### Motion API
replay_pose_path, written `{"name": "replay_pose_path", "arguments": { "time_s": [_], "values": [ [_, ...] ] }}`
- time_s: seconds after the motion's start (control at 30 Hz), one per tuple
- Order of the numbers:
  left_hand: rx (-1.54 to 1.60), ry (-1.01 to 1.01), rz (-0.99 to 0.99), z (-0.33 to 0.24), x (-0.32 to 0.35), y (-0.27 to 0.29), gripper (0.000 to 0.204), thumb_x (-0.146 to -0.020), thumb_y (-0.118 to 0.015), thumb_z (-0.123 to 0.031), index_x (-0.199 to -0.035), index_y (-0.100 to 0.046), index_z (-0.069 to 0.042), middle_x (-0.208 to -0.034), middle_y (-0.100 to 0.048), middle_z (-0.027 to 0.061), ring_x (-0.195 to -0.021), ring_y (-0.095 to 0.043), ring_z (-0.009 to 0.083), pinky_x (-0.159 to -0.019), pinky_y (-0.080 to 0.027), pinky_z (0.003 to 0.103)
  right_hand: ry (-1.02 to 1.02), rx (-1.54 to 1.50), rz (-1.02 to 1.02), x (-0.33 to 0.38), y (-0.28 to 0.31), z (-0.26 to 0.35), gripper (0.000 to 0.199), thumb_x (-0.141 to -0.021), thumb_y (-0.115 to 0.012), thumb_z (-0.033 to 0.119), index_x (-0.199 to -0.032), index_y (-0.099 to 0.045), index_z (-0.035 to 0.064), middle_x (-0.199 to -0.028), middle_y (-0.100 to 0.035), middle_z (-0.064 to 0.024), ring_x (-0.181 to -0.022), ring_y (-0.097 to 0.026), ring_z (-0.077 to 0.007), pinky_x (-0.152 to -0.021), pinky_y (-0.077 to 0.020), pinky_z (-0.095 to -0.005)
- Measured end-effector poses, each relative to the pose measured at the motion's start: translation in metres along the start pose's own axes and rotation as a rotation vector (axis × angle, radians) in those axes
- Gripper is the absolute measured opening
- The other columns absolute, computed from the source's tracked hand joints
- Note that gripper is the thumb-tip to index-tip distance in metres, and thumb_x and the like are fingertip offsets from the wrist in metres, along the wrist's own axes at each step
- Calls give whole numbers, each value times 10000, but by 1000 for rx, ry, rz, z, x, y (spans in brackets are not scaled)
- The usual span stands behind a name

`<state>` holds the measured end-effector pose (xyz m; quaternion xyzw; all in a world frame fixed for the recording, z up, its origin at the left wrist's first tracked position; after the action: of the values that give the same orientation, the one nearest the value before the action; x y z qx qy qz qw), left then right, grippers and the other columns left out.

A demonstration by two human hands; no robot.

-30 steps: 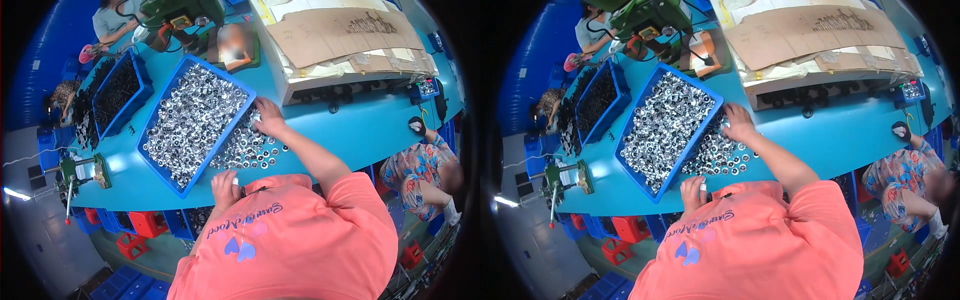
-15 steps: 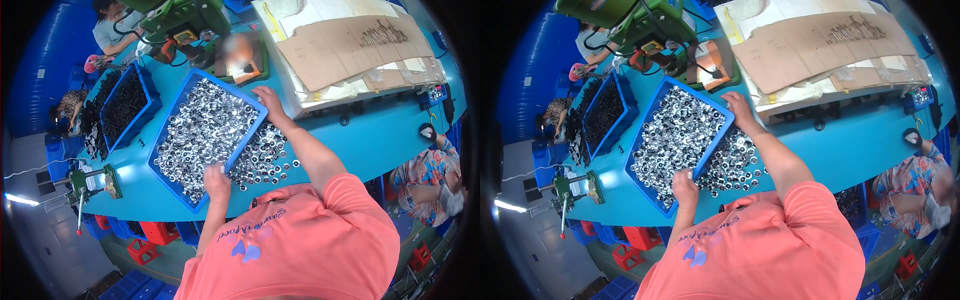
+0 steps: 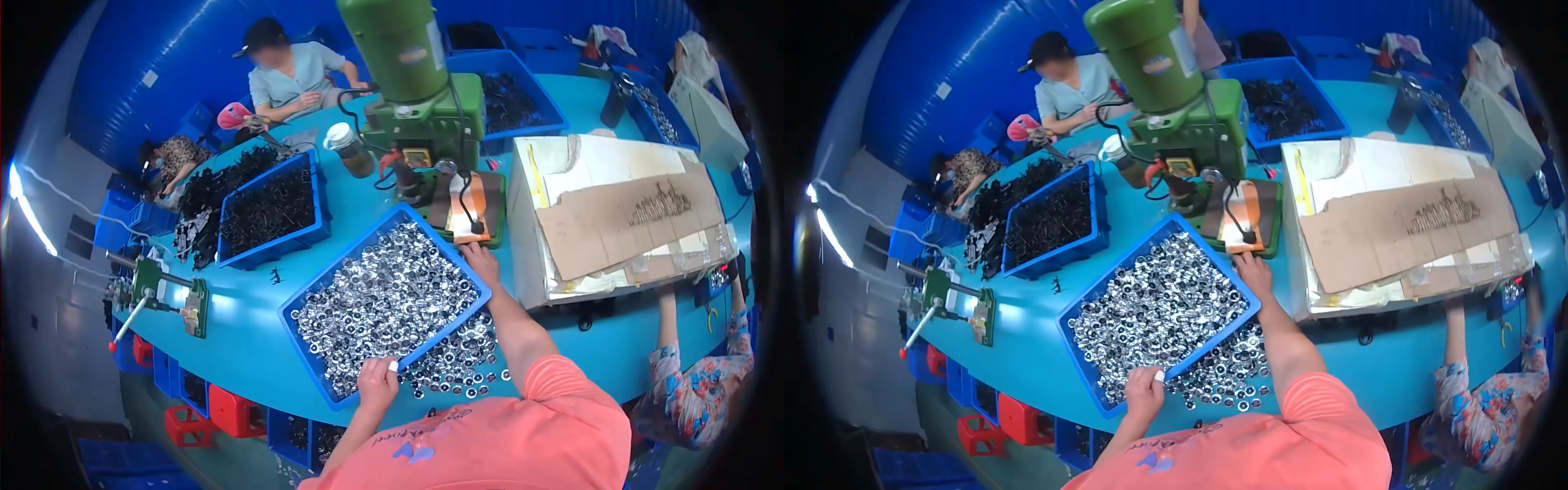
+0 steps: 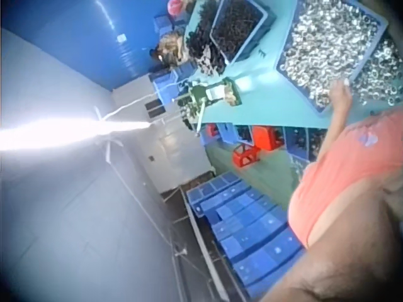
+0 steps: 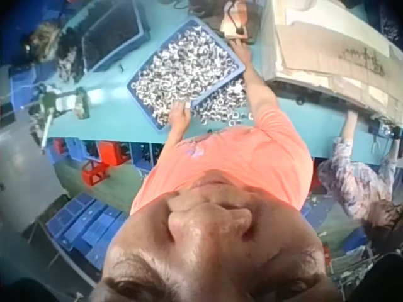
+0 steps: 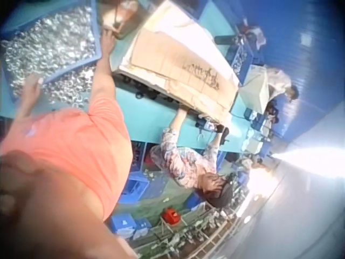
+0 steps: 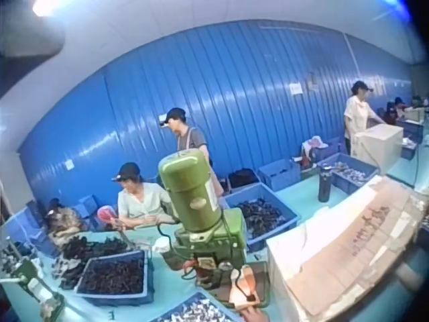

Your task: Assembling small components by inserting a metal hub into a rubber tire and organizing them into bins.

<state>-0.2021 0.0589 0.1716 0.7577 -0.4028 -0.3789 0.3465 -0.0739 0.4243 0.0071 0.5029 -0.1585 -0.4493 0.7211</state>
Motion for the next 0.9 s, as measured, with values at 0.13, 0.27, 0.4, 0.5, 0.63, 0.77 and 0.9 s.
{"name": "replay_pose_path", "arguments": {
  "time_s": [0.13, 0.27, 0.4, 0.5, 0.63, 0.77, 0.9],
  "values": [
    [7, 2, -37, -3, 6, 10, 169, -849, -662, -36, -997, -728, -83, -833, -634, 109, -796, -615, 326, -714, -518, 437, 28, -109, -116, 8, 0, 0, 243, -856, -650, 156, -1097, -637, 136, -1074, -585, -128, -994, -611, -370, -855, -520, -505],
    [25, 8, -88, -4, 9, 16, 201, -815, -645, -15, -990, -721, -78, -849, -645, 116, -808, -624, 330, -731, -524, 438, -24, -161, -108, 55, 0, -24, 229, -835, -661, 99, -1064, -650, 83, -1059, -594, -165, -990, -591, -410, -868, -488, -527],
    [35, 34, -120, -4, 13, 18, 194, -822, -638, -17, -985, -722, -80, -870, -659, 119, -827, -632, 337, -748, -528, 442, 18, -98, 9, 138, 42, -2, 274, -811, -669, 64, -1084, -655, 45, -1067, -601, -188, -1000, -585, -414, -885, -489, -523],
    [26, 32, -133, -2, 8, 18, 219, -827, -645, -32, -1029, -714, -83, -939, -659, 125, -886, -624, 348, -790, -520, 461, 61, -83, 67, 182, 69, 1, 361, -783, -669, 23, -1144, -668, 36, -1121, -624, -197, -1049, -593, -413, -919, -501, -516],
    [-97, 158, -140, 21, -5, 23, 404, -834, -685, -117, -1235, -649, -83, -1203, -602, 188, -1102, -557, 399, -920, -482, 517, 144, -173, -23, 201, 145, 35, 447, -742, -656, -36, -1180, -689, 46, -1143, -665, -179, -1078, -616, -396, -948, -510, -487],
    [-242, 523, -73, 88, -5, 15, 607, -909, -671, -346, -1454, -523, -122, -1450, -459, 262, -1318, -404, 466, -1047, -430, 599, 259, -388, -145, 160, 218, 118, 380, -772, -662, -50, -1139, -689, 44, -1092, -674, -161, -1048, -637, -366, -947, -502, -462],
    [-214, 726, 69, 135, -15, -18, 673, -934, -628, -510, -1522, -475, -221, -1564, -365, 239, -1411, -308, 476, -1089, -392, 653, 306, -319, 89, 82, 169, 171, 486, -883, -689, 138, -1360, -598, 119, -1261, -642, -153, -1157, -626, -377, -983, -514, -474]
  ]
}}
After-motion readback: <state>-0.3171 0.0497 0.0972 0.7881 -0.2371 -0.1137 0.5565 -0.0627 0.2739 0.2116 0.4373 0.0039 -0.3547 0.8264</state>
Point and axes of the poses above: each hand's wrist, its own x-axis away from the middle knuckle, its own y-axis out of the back of the hand, z = x × y, the point moved 6 cm from there along -x, towards the middle knuckle
